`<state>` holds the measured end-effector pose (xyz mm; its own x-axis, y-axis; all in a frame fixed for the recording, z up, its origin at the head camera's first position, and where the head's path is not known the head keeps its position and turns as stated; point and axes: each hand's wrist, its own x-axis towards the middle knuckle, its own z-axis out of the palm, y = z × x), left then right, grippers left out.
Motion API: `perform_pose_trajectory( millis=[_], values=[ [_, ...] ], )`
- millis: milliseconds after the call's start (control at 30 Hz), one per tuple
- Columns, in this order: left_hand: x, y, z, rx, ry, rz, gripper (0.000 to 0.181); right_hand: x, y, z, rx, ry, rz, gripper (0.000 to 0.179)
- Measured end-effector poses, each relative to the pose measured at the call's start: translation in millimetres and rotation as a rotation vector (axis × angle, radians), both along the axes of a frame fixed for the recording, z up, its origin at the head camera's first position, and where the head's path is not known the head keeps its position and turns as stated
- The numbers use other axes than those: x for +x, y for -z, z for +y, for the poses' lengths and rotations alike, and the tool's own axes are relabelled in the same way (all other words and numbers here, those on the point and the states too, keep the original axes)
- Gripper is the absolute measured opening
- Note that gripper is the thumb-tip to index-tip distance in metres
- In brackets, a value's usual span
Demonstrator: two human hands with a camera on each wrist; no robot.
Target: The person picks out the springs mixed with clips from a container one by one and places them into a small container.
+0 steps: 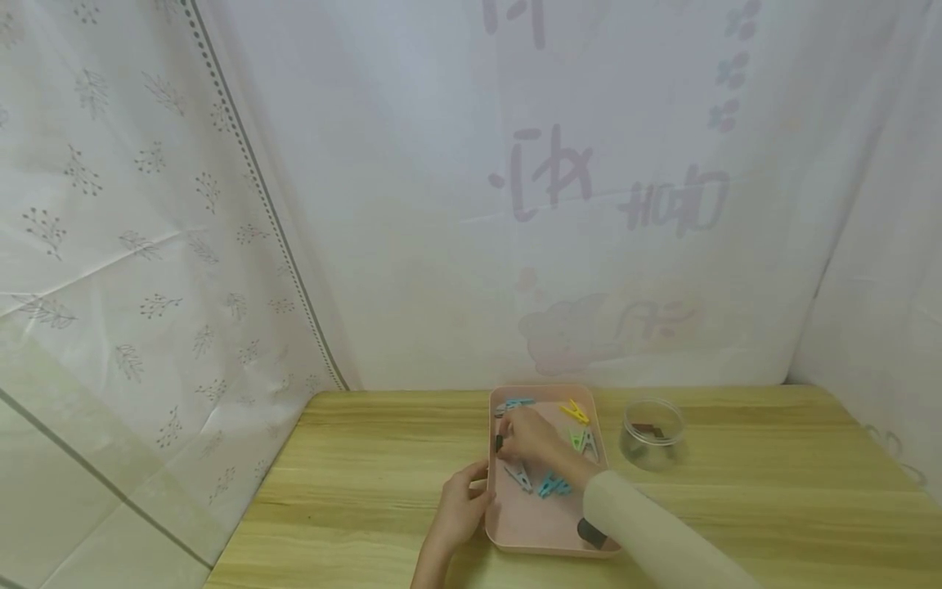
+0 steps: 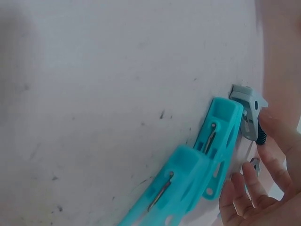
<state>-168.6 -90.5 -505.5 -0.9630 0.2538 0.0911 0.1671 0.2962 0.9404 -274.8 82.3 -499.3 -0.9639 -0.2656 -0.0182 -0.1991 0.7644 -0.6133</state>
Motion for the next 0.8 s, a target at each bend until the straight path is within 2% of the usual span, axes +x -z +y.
perform_pose_trajectory(
  millis=[300,533,800],
  values=[
    [0.1,-0.9,0.9,-0.002,-0.007,-0.008,0.045,2.7,-5.0,6,-0.001,-0.015,-0.008,0.027],
    [0.2,-0.6,0.6,0.005,-0.007,-0.017,0.045,1.3,-2.1,9,-0.036,-0.019,-0.002,0.029],
    [0.7,-1.6,1.0,0.017,-0.007,-0.026,0.044,0.2,-0.1,19,-0.127,-0.135,0.069,0.028]
  ],
)
